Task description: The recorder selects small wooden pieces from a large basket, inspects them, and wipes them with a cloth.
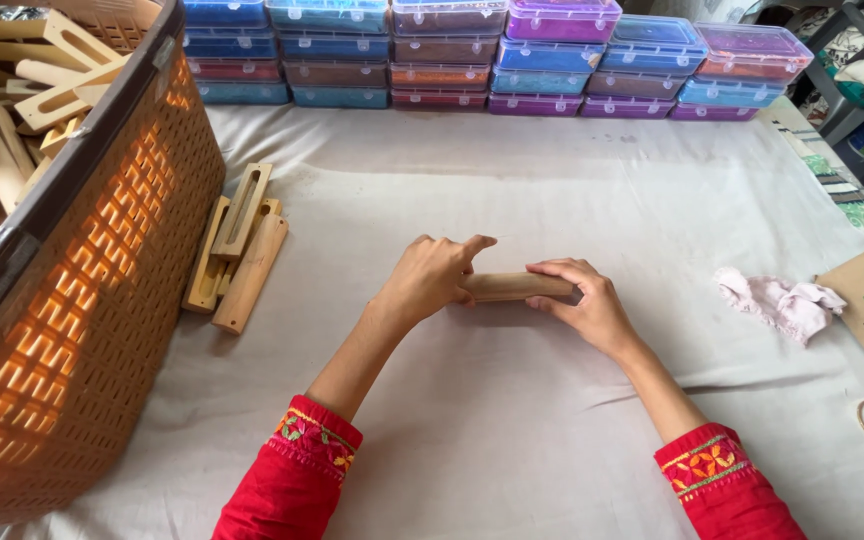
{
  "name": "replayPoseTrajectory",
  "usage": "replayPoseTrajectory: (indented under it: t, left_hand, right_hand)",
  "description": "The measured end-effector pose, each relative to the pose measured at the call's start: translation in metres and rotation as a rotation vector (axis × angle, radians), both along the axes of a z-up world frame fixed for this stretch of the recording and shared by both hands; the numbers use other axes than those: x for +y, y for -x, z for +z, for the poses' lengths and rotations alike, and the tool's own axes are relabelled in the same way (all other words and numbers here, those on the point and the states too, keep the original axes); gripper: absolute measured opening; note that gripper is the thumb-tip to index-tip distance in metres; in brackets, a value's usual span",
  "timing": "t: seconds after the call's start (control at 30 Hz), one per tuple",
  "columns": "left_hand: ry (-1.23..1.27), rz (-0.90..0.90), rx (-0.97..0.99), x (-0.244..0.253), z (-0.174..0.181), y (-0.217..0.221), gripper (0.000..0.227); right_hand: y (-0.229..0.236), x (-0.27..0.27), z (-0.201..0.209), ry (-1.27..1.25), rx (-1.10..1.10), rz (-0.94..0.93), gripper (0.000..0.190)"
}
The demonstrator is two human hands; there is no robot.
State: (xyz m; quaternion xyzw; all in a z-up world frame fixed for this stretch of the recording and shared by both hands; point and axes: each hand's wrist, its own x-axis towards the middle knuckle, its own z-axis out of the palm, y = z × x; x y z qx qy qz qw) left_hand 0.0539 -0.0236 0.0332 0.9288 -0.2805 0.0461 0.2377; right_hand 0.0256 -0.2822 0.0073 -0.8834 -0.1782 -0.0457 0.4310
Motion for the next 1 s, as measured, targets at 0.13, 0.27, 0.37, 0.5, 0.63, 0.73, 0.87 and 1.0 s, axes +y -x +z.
replayPoseTrajectory:
  t: [0.13, 0.27, 0.37, 0.5, 0.63, 0.73, 0.87, 1.0]
  left_hand:
    - [-0.040, -0.020, -0.141, -0.003, 0.011, 0.005, 0.082]
    - [-0.035, 0.007, 0.020, 0.000, -0.009, -0.001, 0.076]
    - [-0.055, -0.007, 0.011, 0.000, -0.004, 0.002, 0.072]
    - [-0.038, -0.006, 0.017, -0.001, -0.009, 0.000, 0.069]
    - [0.012, -0.044, 0.008, -0.010, -0.008, 0.003, 0.066]
    - [-0.031, -0.044, -0.022, -0.017, -0.007, 0.004, 0.074]
    - [-0.027, -0.016, 0.001, -0.018, -0.016, 0.000, 0.079]
    - [0.000, -0.033, -0.024, -0.016, -0.013, 0.003, 0.085]
  right_hand:
    - [-0.003, -0.005, -0.004, -0.049, -0.165, 0.032, 0.044]
    - [0.000, 0.002, 0.002, 0.009, 0.023, -0.009, 0.043]
    - [0.001, 0.001, 0.002, -0.006, -0.013, 0.015, 0.043]
    - [-0.001, 0.000, 0.000, -0.011, 0.030, -0.007, 0.044]
    - [-0.002, 0.001, 0.000, 0.022, 0.003, -0.017, 0.045]
    - [-0.003, -0.001, -0.001, 0.008, -0.001, 0.000, 0.046]
    - [-0.002, -0.002, -0.001, 0.045, -0.071, 0.024, 0.055]
    - [-0.001, -0.003, 0.001, 0.034, -0.069, 0.030, 0.065]
